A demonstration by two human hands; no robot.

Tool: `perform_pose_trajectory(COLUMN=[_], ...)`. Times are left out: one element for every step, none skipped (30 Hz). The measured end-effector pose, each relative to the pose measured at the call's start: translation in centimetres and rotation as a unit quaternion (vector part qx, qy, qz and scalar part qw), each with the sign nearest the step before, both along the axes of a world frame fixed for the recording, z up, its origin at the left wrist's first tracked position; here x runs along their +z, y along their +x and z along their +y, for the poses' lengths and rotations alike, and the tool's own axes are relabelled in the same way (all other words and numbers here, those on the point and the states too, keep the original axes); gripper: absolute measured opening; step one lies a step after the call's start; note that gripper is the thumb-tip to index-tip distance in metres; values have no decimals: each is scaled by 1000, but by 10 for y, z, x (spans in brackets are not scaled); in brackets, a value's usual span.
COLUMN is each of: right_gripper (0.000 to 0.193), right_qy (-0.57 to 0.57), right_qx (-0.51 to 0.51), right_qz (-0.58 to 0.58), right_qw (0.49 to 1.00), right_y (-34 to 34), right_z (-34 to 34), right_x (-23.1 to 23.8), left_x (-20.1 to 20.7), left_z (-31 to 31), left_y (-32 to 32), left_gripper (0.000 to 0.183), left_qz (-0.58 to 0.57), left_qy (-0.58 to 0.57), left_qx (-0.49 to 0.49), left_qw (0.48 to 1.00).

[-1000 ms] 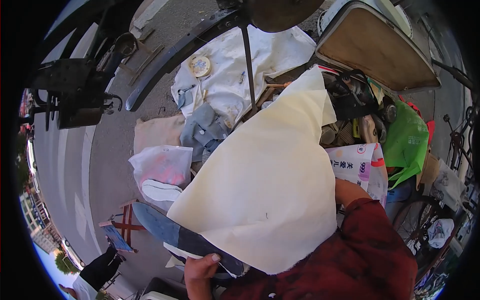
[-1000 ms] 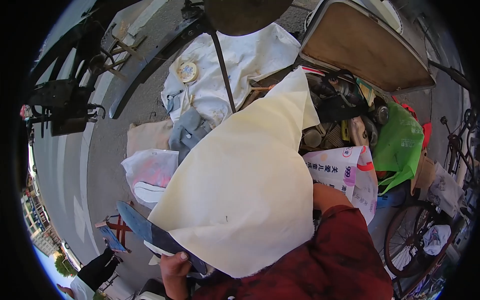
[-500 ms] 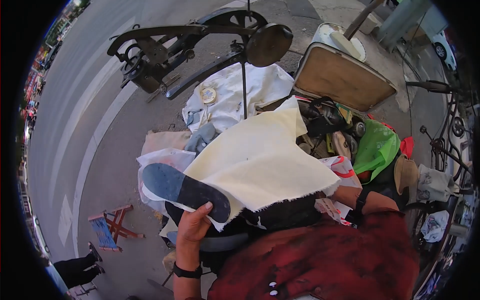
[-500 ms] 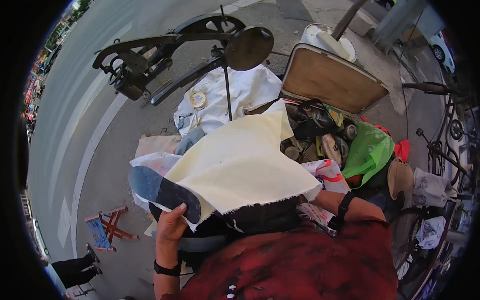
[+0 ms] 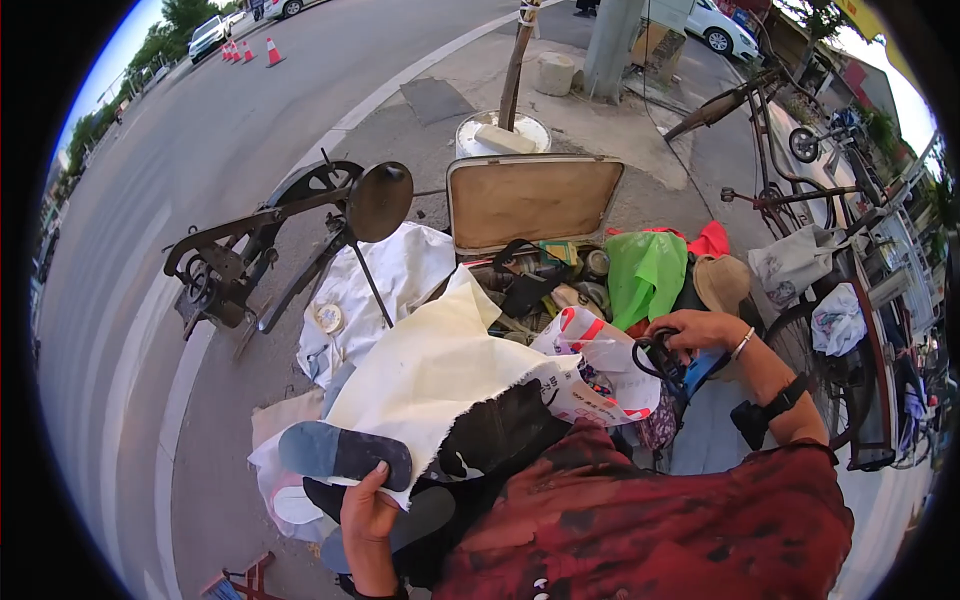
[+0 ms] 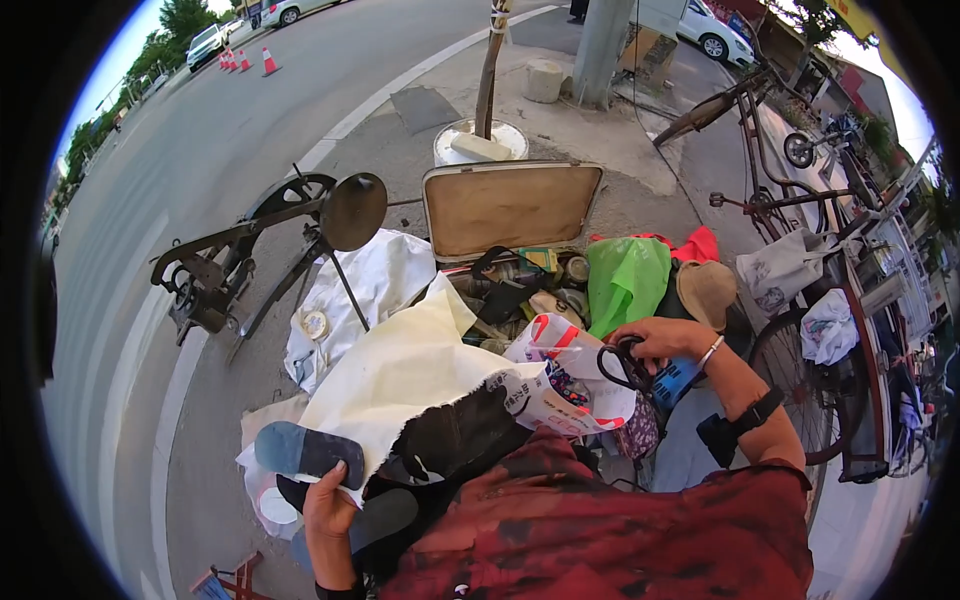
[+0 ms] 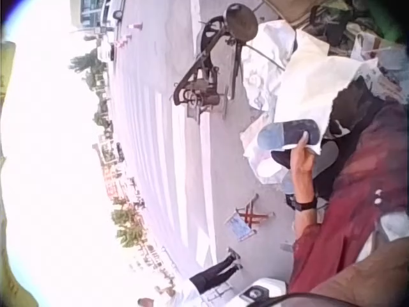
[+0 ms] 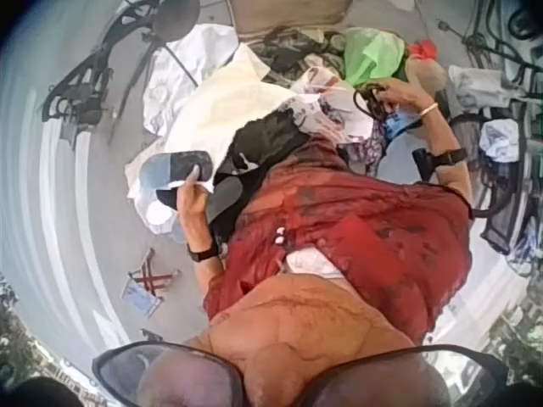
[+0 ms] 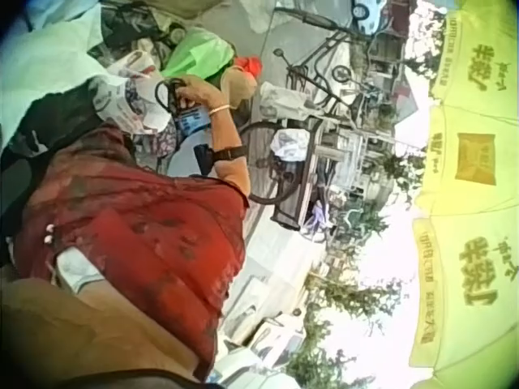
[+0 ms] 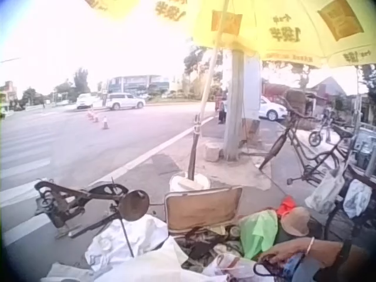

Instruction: Cutting a white sheet of fabric to match the shape of a shoe insole using scissors at an outdoor shoe repair workstation.

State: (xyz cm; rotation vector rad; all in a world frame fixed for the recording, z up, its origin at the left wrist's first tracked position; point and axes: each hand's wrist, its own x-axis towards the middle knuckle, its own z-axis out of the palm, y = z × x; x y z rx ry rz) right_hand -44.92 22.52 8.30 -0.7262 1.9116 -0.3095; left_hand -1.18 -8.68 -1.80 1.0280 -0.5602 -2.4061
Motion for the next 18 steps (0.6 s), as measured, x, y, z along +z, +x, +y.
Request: perform_pose_trajectory(right_gripper=[42, 41, 44, 43, 44, 46, 49, 53, 55, 56, 55, 56, 51, 46, 41, 41, 37, 33], right_qy=[2, -5, -22, -45, -148, -123, -145, -154, -136, -105, -64, -19, 45, 52, 3, 31, 10, -86], right_qx=[-39, -66, -63, -68, 33, -102, -114, -115, -119, -112, -116, -121, -116, -130, -26, -77, -89, -113], right_qz=[21, 49, 86, 119, 249, 115, 102, 101, 117, 139, 180, 225, 271, 308, 440, 403, 386, 337], right_qw=[999, 997, 994, 990, 956, 980, 978, 976, 977, 978, 975, 967, 955, 941, 898, 912, 918, 931], right_y=[-3, -7, -13, -17, -46, -29, -26, -16, -27, -37, -44, -64, -74, -95, -149, -140, -120, -105], right_z=[9, 13, 13, 14, 33, 9, 6, -3, 8, 25, 39, 59, 65, 86, 135, 116, 97, 83], right_x=[12, 25, 38, 51, 39, 71, 87, 102, 98, 96, 94, 83, 77, 72, 45, 46, 55, 61], left_x=[4, 10, 15, 12, 10, 3, -2, -1, 2, 0, 3, -5, -2, -4, 0, -1, -3, -3], left_z=[6, 15, 25, 31, 35, 42, 46, 45, 45, 39, 34, 32, 31, 28, 28, 31, 32, 34], left_y=[2, 1, -1, 0, -3, -1, 0, 0, -6, -13, -18, -20, -22, -20, -18, -14, -10, -7], left_gripper=[31, 33, 36, 39, 43, 43, 43, 42, 38, 33, 28, 28, 26, 26, 26, 26, 25, 25], left_qz=[18, 20, 23, 15, 18, 34, 43, 50, 68, 76, 75, 81, 77, 89, 96, 89, 87, 87], left_qy=[-6, 7, 23, 33, 34, 37, 33, 46, 51, 40, 39, 14, 38, 48, 46, 52, 59, 49], left_qx=[-4, -5, -5, -6, -9, 4, 9, 8, 3, -11, -29, -13, -14, -17, -20, -13, -13, -8], left_qw=[1000, 1000, 999, 999, 999, 999, 999, 998, 996, 996, 996, 997, 996, 995, 994, 995, 994, 995])
